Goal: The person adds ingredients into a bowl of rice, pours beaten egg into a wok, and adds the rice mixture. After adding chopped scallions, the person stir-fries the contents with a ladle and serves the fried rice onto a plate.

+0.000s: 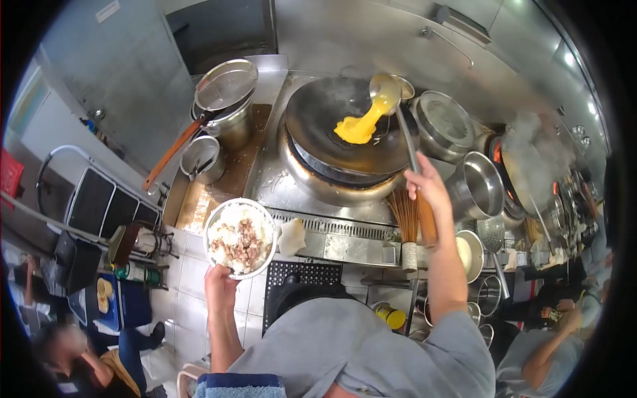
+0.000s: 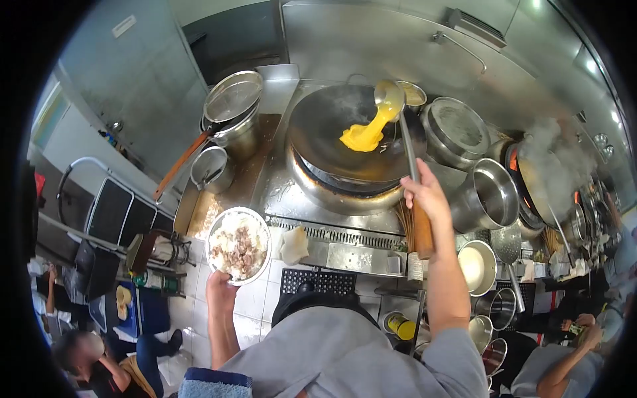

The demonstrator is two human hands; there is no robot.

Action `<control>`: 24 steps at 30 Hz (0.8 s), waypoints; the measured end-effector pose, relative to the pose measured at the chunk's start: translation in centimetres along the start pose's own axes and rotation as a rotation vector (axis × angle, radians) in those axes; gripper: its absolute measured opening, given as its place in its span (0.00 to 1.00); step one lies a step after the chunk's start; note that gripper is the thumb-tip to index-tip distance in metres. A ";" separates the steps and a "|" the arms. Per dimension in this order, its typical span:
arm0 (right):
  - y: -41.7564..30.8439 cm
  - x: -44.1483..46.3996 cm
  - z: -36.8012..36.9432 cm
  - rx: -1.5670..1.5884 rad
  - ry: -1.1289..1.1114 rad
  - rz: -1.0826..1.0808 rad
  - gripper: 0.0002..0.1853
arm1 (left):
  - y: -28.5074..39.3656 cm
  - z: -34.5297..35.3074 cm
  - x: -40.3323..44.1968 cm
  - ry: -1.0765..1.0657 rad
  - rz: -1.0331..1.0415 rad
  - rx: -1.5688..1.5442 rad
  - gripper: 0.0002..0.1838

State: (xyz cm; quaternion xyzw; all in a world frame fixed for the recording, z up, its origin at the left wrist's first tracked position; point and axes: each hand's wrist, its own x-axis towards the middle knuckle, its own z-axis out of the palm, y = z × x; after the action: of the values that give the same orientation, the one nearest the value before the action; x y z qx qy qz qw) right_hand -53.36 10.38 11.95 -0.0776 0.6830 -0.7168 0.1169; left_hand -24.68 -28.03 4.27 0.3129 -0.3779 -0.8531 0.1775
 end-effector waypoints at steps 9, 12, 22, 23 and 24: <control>3.1 -0.5 1.0 -0.043 -0.145 0.160 0.23 | -3.0 2.6 -2.3 -0.029 -0.044 -0.005 0.18; 2.6 -2.0 1.7 -0.315 -0.148 0.118 0.22 | -2.9 2.7 -2.4 -0.051 -0.031 0.007 0.16; 4.2 -4.0 3.7 -0.511 -0.078 0.128 0.27 | -1.1 0.9 0.8 -0.099 -0.098 0.151 0.12; 1.7 -6.2 5.0 -0.519 -0.072 0.200 0.27 | -0.8 0.6 1.3 -0.126 -0.117 0.148 0.11; 1.4 -4.9 4.4 -0.440 -0.141 0.194 0.30 | -0.5 1.1 2.1 -0.136 -0.124 0.145 0.11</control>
State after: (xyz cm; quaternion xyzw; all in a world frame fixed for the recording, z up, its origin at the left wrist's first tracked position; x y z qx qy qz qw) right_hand -47.35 7.48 11.03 -0.0850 0.8171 -0.5291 0.2125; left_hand -27.05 -28.25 3.62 0.2891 -0.4298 -0.8521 0.0750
